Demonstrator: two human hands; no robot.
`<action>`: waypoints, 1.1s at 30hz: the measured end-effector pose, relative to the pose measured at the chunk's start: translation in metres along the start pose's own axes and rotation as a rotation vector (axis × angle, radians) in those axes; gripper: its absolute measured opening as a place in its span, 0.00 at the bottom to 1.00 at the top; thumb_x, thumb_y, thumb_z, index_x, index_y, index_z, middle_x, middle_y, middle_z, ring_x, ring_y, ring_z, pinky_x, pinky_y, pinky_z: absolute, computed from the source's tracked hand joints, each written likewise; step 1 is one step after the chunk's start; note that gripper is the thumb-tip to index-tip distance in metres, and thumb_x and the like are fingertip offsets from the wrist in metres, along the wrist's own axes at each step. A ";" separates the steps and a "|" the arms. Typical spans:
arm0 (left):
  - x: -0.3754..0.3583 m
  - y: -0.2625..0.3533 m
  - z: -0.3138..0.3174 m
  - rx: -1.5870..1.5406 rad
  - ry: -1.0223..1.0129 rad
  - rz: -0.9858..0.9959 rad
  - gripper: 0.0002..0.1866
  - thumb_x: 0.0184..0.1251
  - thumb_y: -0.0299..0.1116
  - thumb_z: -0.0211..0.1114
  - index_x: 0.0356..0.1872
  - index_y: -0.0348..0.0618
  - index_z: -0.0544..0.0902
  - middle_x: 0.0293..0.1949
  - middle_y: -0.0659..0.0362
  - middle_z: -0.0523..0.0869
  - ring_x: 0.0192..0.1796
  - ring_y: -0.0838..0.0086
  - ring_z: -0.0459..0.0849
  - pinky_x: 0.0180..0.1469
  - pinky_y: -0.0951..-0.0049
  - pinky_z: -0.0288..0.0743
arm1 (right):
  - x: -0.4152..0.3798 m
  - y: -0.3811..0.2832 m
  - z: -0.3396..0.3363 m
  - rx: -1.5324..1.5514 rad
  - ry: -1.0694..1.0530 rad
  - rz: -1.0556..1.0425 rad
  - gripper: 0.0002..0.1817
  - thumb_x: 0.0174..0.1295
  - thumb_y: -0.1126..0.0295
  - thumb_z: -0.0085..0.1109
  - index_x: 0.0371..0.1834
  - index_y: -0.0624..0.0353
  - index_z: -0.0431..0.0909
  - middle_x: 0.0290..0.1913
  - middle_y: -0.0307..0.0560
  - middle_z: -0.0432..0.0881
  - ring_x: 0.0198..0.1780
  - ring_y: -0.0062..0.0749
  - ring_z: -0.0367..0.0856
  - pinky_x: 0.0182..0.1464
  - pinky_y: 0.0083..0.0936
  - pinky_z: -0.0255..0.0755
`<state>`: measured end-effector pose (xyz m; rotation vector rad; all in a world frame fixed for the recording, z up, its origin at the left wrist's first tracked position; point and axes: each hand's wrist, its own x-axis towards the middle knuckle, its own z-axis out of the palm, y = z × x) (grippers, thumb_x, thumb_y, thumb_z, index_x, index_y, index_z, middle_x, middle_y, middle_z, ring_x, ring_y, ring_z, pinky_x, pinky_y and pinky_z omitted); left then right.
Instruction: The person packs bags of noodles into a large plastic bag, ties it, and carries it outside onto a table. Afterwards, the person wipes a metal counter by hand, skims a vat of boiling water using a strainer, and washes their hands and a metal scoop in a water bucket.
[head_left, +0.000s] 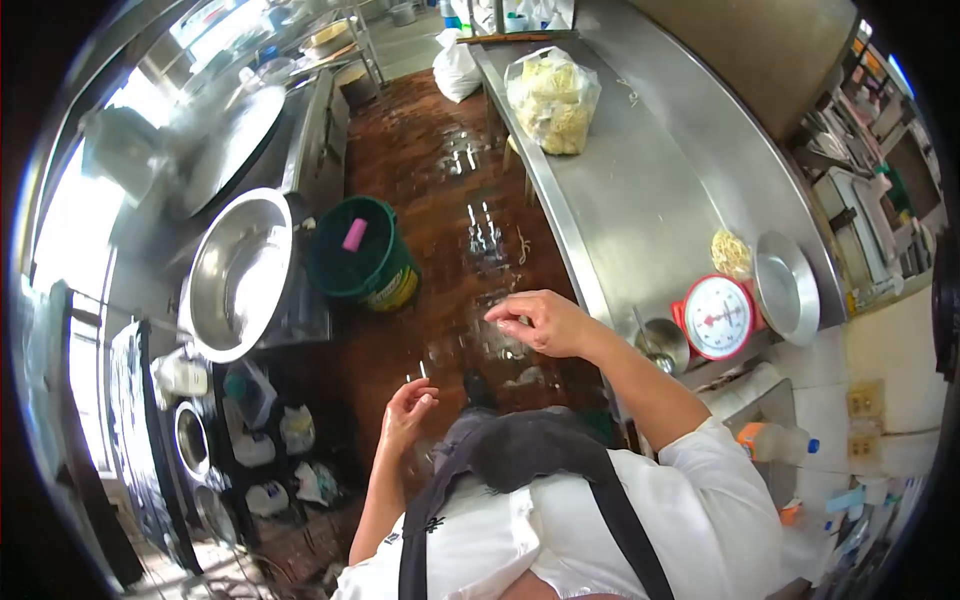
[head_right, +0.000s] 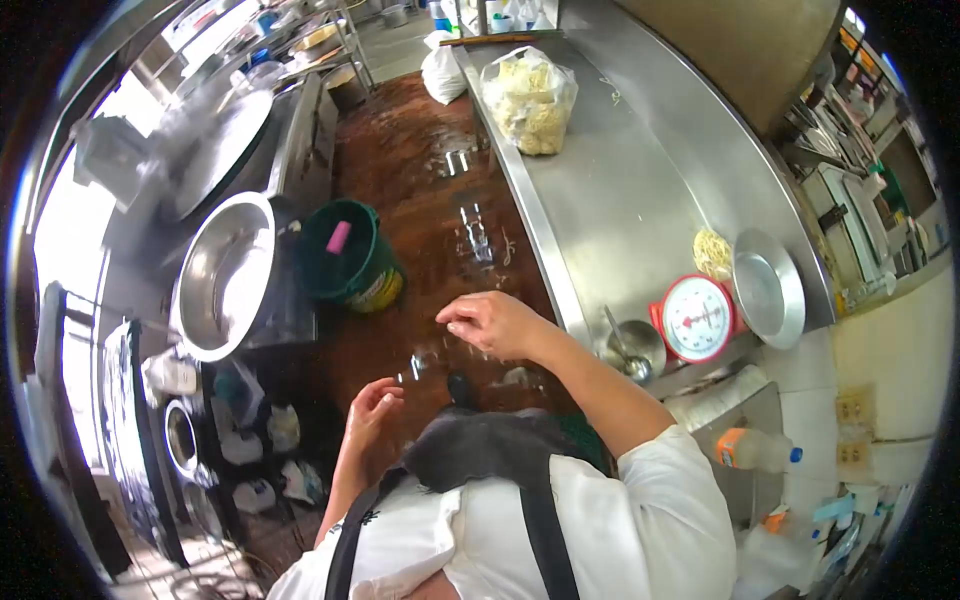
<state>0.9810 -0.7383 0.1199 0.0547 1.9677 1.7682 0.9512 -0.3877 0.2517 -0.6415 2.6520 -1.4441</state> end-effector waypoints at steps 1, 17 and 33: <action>0.037 0.012 -0.011 0.023 -0.021 0.023 0.22 0.75 0.33 0.65 0.65 0.36 0.75 0.51 0.54 0.88 0.49 0.73 0.86 0.55 0.70 0.81 | 0.021 0.018 -0.009 0.023 0.041 0.043 0.16 0.70 0.64 0.58 0.54 0.60 0.82 0.48 0.53 0.87 0.49 0.42 0.86 0.53 0.32 0.78; 0.500 0.243 -0.003 0.090 -0.413 0.159 0.22 0.75 0.28 0.63 0.67 0.33 0.74 0.55 0.51 0.86 0.55 0.70 0.84 0.60 0.71 0.78 | 0.236 0.233 -0.213 0.958 0.867 0.168 0.41 0.74 0.55 0.59 0.78 0.72 0.52 0.78 0.63 0.61 0.79 0.49 0.59 0.78 0.41 0.57; 0.909 0.311 0.047 0.186 -0.845 -0.103 0.22 0.79 0.35 0.60 0.67 0.36 0.73 0.55 0.51 0.86 0.51 0.68 0.87 0.54 0.70 0.80 | 0.457 0.448 -0.376 1.218 1.348 0.130 0.21 0.71 0.57 0.59 0.57 0.64 0.78 0.54 0.53 0.83 0.60 0.40 0.79 0.68 0.35 0.65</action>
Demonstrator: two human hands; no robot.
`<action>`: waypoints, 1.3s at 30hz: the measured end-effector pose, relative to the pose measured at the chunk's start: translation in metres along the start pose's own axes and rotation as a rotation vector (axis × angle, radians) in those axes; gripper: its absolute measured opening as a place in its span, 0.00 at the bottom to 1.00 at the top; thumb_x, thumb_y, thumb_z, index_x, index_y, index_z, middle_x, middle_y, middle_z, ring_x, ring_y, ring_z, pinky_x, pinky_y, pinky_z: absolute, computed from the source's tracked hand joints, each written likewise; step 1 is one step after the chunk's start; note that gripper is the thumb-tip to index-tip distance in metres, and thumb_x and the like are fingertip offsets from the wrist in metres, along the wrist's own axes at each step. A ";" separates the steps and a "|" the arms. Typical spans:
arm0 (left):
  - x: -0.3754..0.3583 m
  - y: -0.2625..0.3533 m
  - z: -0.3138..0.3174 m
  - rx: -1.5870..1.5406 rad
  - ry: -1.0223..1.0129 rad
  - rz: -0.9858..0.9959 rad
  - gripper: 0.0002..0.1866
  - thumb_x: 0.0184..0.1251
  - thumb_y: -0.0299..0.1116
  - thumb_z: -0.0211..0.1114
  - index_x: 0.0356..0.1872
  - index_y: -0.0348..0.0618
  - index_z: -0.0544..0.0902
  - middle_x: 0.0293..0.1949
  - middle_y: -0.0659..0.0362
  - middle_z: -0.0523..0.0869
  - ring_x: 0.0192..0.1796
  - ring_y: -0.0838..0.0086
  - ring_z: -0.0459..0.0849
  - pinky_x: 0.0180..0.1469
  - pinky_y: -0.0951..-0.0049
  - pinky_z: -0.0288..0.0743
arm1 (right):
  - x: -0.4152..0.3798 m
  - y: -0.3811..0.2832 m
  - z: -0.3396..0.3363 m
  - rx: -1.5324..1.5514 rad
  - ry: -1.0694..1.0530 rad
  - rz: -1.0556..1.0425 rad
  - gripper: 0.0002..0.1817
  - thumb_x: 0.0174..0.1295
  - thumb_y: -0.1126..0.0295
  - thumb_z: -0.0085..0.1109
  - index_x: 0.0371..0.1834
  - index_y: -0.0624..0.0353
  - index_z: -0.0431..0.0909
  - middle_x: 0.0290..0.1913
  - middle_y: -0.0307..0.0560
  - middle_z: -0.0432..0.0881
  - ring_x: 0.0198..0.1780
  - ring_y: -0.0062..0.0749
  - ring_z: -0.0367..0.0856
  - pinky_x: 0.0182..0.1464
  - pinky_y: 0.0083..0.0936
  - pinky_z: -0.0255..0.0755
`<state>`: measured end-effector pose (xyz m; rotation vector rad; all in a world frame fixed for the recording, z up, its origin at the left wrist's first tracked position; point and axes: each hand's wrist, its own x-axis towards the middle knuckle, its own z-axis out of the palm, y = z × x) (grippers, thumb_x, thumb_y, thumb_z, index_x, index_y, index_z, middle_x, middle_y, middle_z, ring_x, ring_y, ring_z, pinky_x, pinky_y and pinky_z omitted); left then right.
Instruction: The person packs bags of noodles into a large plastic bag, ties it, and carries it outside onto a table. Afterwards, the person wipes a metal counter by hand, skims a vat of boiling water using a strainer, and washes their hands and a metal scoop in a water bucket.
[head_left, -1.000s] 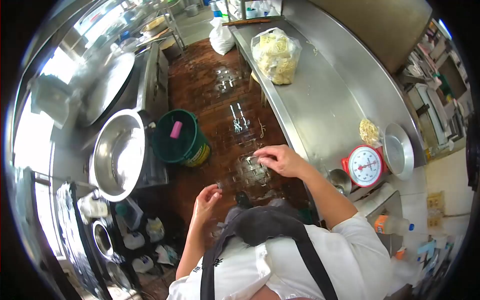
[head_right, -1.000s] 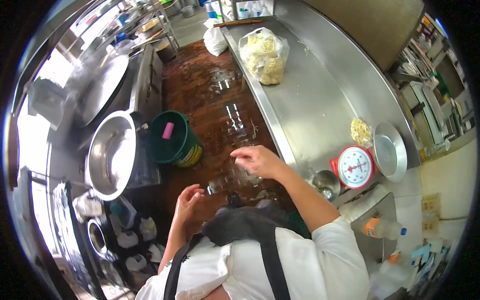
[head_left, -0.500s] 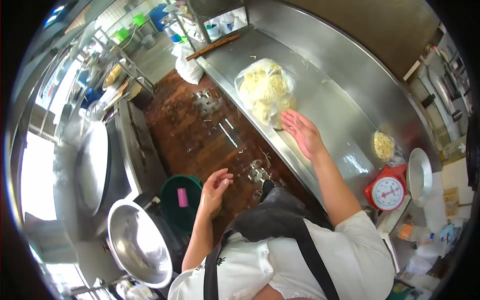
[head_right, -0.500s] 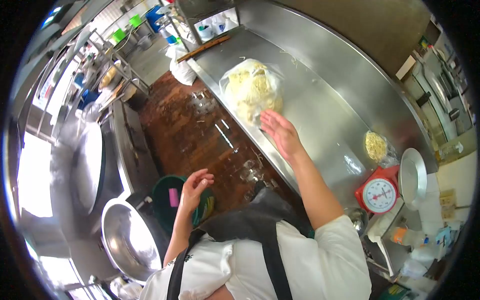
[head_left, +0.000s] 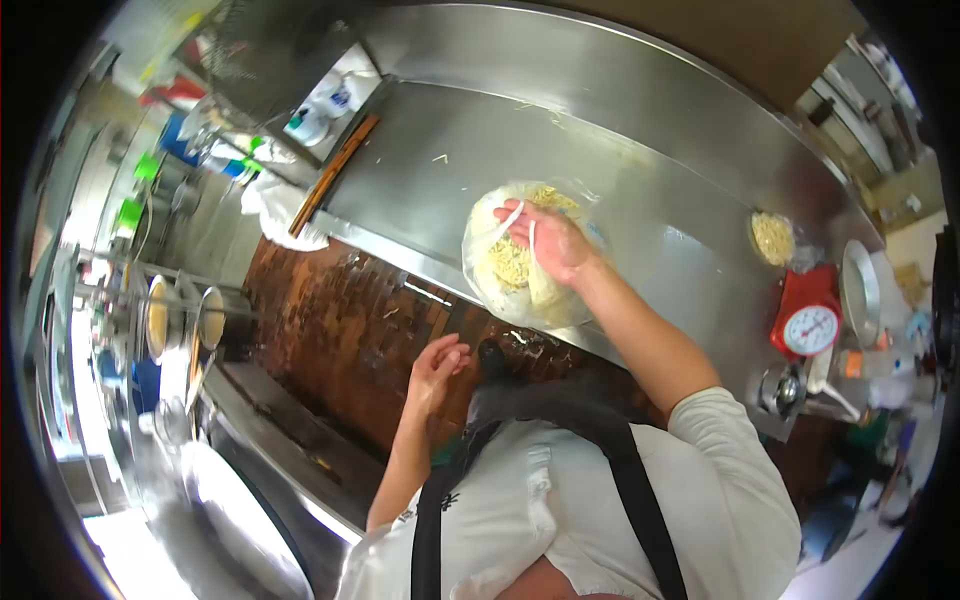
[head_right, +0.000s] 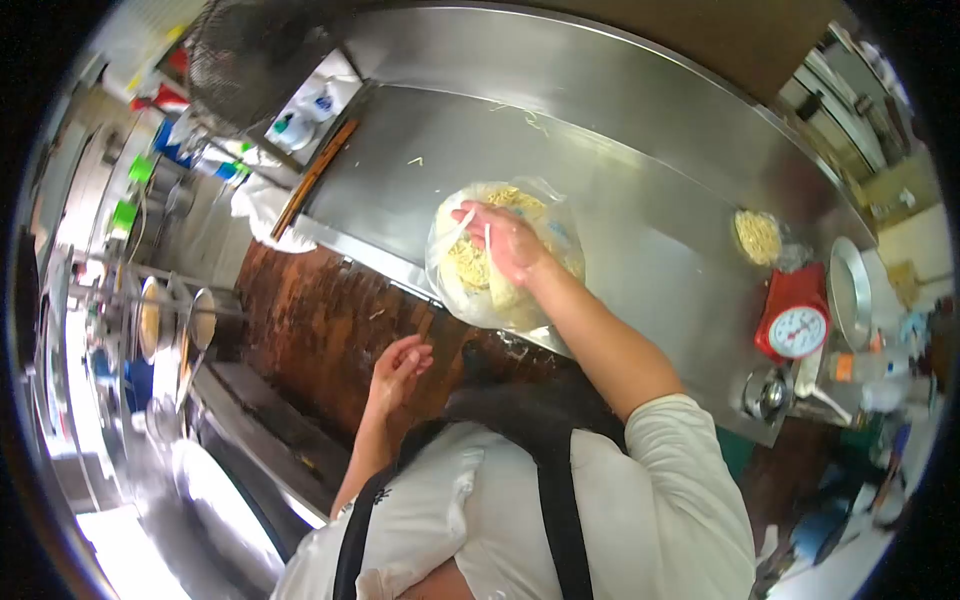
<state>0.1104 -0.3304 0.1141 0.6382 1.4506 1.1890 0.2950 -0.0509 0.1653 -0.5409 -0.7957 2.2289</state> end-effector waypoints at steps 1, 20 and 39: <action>0.027 0.017 -0.011 -0.009 -0.037 -0.021 0.22 0.79 0.36 0.59 0.67 0.36 0.73 0.55 0.51 0.86 0.51 0.68 0.87 0.54 0.70 0.81 | 0.005 0.003 0.010 0.023 -0.009 -0.036 0.20 0.71 0.57 0.60 0.56 0.63 0.79 0.52 0.52 0.84 0.60 0.40 0.80 0.67 0.34 0.65; 0.221 0.064 0.107 -0.257 -0.787 -0.610 0.30 0.82 0.53 0.43 0.72 0.42 0.69 0.68 0.51 0.77 0.68 0.56 0.77 0.69 0.50 0.74 | -0.164 -0.019 0.140 -0.396 0.782 -0.501 0.14 0.69 0.61 0.65 0.32 0.54 0.72 0.26 0.30 0.72 0.26 0.13 0.68 0.28 0.17 0.62; -0.136 -0.033 0.411 -0.154 -1.478 -0.801 0.35 0.81 0.57 0.45 0.77 0.43 0.63 0.75 0.50 0.69 0.75 0.56 0.70 0.75 0.49 0.65 | -0.607 -0.069 0.155 -0.402 1.485 -0.790 0.15 0.67 0.60 0.67 0.31 0.56 0.75 0.27 0.28 0.73 0.29 0.11 0.68 0.29 0.18 0.63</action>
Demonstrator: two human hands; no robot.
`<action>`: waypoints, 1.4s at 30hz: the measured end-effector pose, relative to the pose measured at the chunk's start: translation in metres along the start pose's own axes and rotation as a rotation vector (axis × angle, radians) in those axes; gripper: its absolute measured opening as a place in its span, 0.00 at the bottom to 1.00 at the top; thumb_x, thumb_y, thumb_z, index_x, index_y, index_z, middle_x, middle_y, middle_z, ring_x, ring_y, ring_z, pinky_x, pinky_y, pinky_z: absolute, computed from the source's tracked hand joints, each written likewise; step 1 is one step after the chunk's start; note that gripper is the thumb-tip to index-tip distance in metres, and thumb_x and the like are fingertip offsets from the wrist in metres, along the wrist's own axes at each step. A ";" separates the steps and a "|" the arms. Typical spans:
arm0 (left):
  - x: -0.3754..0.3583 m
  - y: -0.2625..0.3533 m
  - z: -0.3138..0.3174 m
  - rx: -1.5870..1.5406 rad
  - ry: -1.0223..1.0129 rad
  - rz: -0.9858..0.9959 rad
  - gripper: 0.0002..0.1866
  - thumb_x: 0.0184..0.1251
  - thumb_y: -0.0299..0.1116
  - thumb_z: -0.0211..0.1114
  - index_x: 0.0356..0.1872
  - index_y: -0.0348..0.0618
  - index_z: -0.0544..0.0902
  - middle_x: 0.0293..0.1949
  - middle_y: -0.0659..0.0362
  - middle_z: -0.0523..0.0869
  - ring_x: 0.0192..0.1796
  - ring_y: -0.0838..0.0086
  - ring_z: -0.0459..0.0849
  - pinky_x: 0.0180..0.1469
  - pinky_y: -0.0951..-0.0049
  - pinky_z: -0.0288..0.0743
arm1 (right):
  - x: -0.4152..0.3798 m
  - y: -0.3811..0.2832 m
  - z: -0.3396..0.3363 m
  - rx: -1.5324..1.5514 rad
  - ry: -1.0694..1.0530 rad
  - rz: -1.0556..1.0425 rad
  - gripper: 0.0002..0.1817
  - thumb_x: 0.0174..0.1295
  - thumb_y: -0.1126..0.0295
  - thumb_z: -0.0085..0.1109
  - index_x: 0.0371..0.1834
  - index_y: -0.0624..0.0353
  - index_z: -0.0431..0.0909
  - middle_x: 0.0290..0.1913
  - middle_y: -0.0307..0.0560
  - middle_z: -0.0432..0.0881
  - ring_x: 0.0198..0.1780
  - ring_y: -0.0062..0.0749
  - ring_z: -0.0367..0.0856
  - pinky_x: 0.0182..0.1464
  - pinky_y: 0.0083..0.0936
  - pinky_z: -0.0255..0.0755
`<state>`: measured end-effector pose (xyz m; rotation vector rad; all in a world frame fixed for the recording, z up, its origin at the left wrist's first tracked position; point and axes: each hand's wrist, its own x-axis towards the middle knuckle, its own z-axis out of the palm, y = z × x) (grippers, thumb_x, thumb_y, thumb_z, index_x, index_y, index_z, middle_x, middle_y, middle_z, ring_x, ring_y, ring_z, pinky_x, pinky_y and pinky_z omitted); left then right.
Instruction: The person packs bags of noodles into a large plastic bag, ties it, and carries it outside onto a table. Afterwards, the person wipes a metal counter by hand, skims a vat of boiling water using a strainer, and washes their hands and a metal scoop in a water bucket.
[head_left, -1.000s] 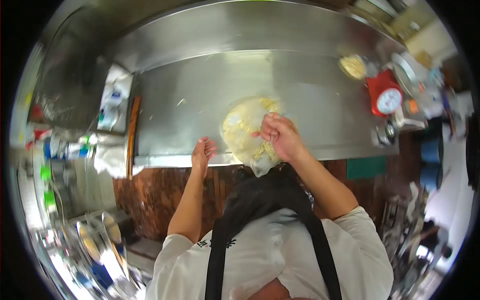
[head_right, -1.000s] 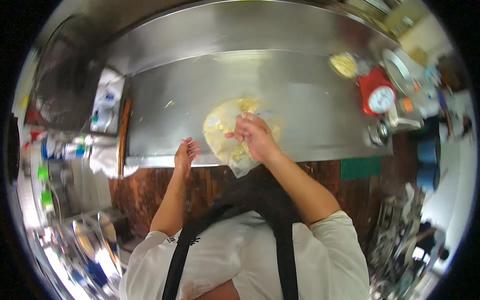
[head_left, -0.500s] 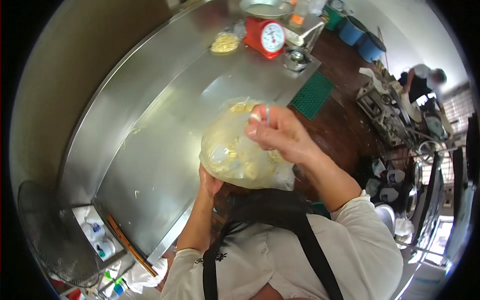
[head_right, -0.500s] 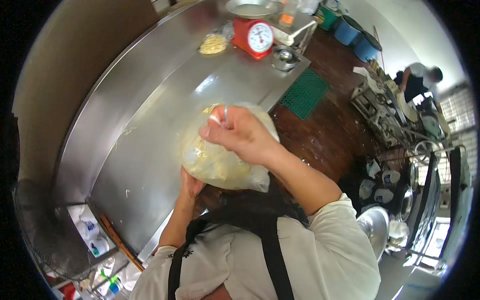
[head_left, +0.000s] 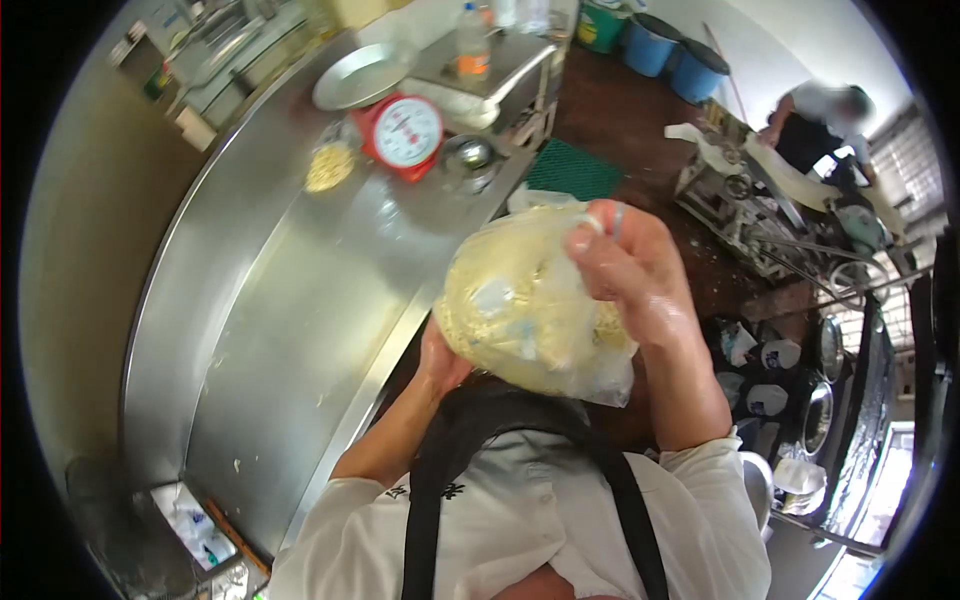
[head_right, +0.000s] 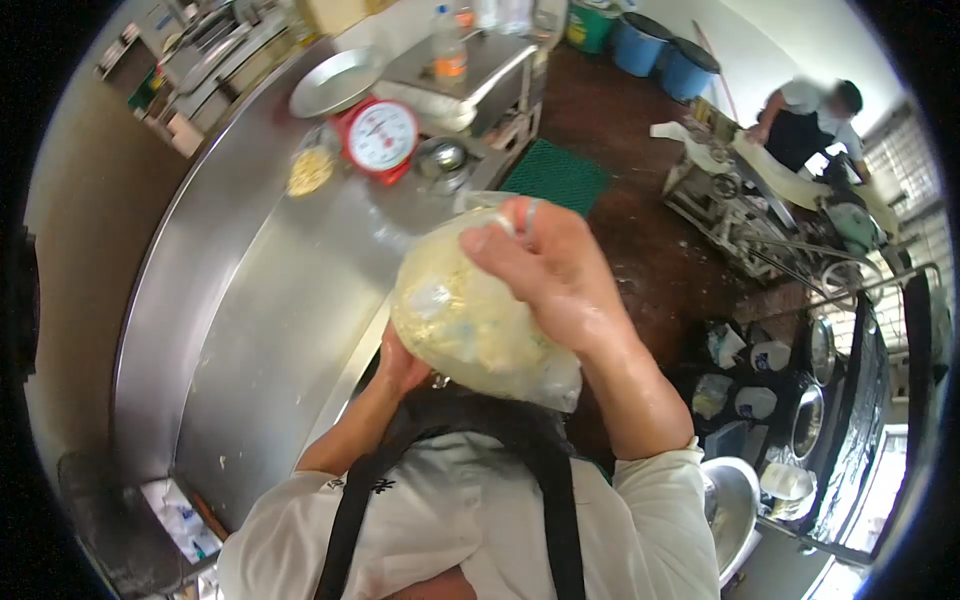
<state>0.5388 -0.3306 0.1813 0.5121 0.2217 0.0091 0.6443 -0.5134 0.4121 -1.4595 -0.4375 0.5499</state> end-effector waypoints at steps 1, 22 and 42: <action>0.017 -0.005 0.011 -0.045 -0.021 -0.068 0.34 0.80 0.55 0.47 0.77 0.43 0.62 0.75 0.51 0.68 0.75 0.56 0.69 0.76 0.50 0.64 | 0.008 -0.004 -0.020 -0.045 0.007 -0.004 0.16 0.67 0.60 0.67 0.30 0.57 0.74 0.27 0.29 0.72 0.29 0.11 0.67 0.30 0.19 0.63; 0.636 -0.016 0.185 0.089 -0.311 -0.208 0.35 0.79 0.54 0.49 0.77 0.42 0.61 0.75 0.49 0.68 0.75 0.55 0.69 0.76 0.49 0.65 | 0.438 -0.069 -0.399 -0.274 0.258 -0.081 0.21 0.64 0.59 0.70 0.24 0.62 0.72 0.22 0.34 0.68 0.28 0.16 0.64 0.28 0.24 0.61; 1.255 0.008 0.321 0.403 -0.218 -0.034 0.35 0.79 0.52 0.45 0.78 0.40 0.59 0.76 0.47 0.67 0.75 0.51 0.69 0.75 0.47 0.65 | 0.935 -0.120 -0.822 -0.352 0.111 -0.080 0.28 0.64 0.53 0.68 0.19 0.62 0.66 0.18 0.41 0.61 0.25 0.22 0.60 0.27 0.32 0.59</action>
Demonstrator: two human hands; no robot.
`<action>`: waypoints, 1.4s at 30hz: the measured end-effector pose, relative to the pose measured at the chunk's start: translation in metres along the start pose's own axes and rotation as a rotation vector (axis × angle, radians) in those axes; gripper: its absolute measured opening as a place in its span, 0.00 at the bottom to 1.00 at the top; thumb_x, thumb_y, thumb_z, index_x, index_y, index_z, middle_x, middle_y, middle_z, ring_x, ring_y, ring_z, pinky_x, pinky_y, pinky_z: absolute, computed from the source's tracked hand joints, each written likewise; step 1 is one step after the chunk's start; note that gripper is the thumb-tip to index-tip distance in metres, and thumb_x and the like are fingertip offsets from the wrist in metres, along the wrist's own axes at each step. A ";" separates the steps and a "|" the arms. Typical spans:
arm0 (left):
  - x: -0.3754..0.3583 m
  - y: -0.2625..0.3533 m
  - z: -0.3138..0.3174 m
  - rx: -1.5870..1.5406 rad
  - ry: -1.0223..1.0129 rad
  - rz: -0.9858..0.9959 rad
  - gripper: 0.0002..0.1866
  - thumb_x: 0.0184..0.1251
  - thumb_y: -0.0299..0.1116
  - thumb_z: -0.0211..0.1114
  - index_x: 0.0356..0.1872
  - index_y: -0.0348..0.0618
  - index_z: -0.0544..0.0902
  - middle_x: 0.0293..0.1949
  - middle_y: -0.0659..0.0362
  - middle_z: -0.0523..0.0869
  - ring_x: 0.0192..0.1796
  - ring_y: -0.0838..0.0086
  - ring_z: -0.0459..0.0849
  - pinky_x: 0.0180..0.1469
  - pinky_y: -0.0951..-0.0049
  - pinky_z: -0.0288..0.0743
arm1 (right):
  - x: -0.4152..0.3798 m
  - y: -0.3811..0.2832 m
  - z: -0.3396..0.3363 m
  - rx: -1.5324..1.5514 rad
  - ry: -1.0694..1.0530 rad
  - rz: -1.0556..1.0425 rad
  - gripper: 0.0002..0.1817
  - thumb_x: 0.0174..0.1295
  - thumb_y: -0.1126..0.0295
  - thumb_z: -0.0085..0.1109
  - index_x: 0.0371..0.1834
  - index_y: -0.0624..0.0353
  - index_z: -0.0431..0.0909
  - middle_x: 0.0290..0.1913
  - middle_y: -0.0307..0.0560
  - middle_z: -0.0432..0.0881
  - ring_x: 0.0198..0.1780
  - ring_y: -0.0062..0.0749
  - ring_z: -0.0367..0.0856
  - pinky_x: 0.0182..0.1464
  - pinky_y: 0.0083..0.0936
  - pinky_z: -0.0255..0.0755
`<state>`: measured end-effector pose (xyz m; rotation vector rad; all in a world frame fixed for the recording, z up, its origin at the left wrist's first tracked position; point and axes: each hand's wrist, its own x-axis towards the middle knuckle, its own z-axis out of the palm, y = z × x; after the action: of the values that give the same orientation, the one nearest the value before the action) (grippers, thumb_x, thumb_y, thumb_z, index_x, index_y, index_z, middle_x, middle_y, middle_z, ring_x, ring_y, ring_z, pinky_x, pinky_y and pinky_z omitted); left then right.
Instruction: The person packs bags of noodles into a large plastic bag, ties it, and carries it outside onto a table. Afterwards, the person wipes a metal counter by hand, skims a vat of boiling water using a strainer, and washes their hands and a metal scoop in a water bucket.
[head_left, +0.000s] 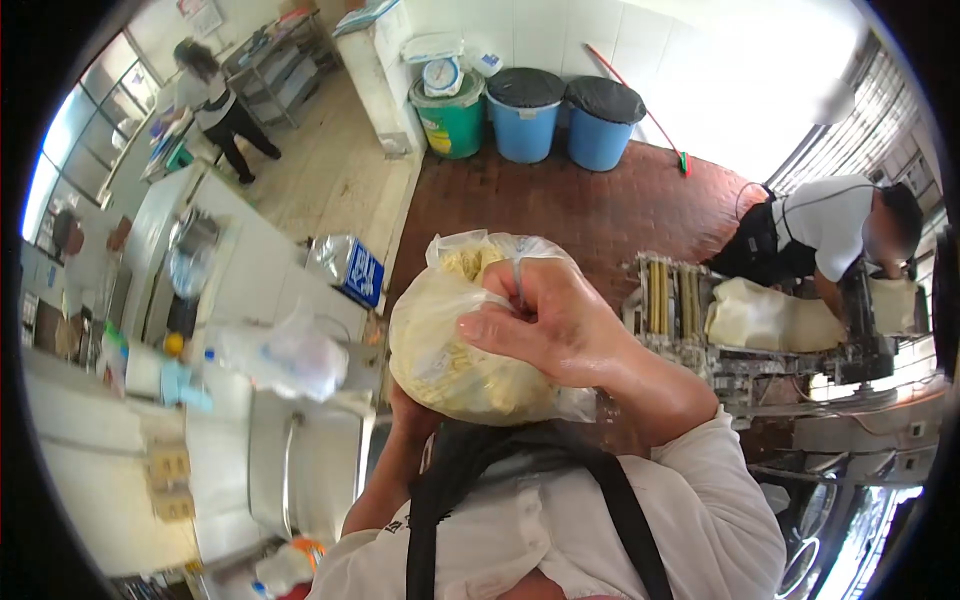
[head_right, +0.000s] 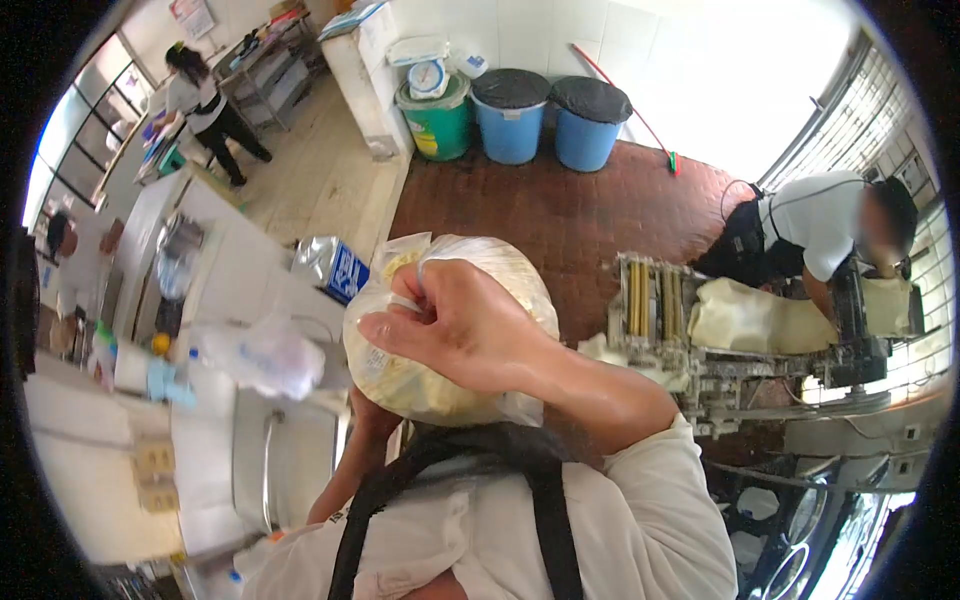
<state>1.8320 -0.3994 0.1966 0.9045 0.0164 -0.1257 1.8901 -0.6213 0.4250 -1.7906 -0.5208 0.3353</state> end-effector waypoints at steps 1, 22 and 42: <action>0.031 0.001 -0.006 0.000 -0.001 -0.007 0.35 0.79 0.53 0.45 0.78 0.41 0.59 0.75 0.47 0.67 0.75 0.51 0.69 0.75 0.47 0.65 | 0.025 0.007 -0.016 -0.013 0.025 0.006 0.28 0.64 0.53 0.68 0.19 0.62 0.65 0.18 0.41 0.61 0.25 0.22 0.60 0.27 0.32 0.59; 0.728 -0.086 0.175 -0.230 -0.094 -0.389 0.37 0.78 0.58 0.46 0.78 0.45 0.62 0.75 0.52 0.69 0.74 0.55 0.70 0.75 0.49 0.66 | 0.404 0.181 -0.543 -0.015 0.446 0.043 0.27 0.65 0.53 0.64 0.21 0.67 0.70 0.18 0.52 0.64 0.24 0.34 0.64 0.30 0.39 0.64; 1.234 -0.392 0.649 -0.325 -0.570 -0.989 0.34 0.80 0.56 0.42 0.78 0.44 0.62 0.76 0.51 0.68 0.75 0.54 0.69 0.76 0.49 0.64 | 0.391 0.362 -1.133 -0.132 1.137 0.267 0.27 0.65 0.50 0.65 0.26 0.68 0.76 0.21 0.49 0.73 0.27 0.30 0.73 0.33 0.37 0.69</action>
<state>2.9866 -1.2747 0.2080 0.4411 -0.0470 -1.2616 2.8341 -1.4435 0.4067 -1.8542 0.5110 -0.5520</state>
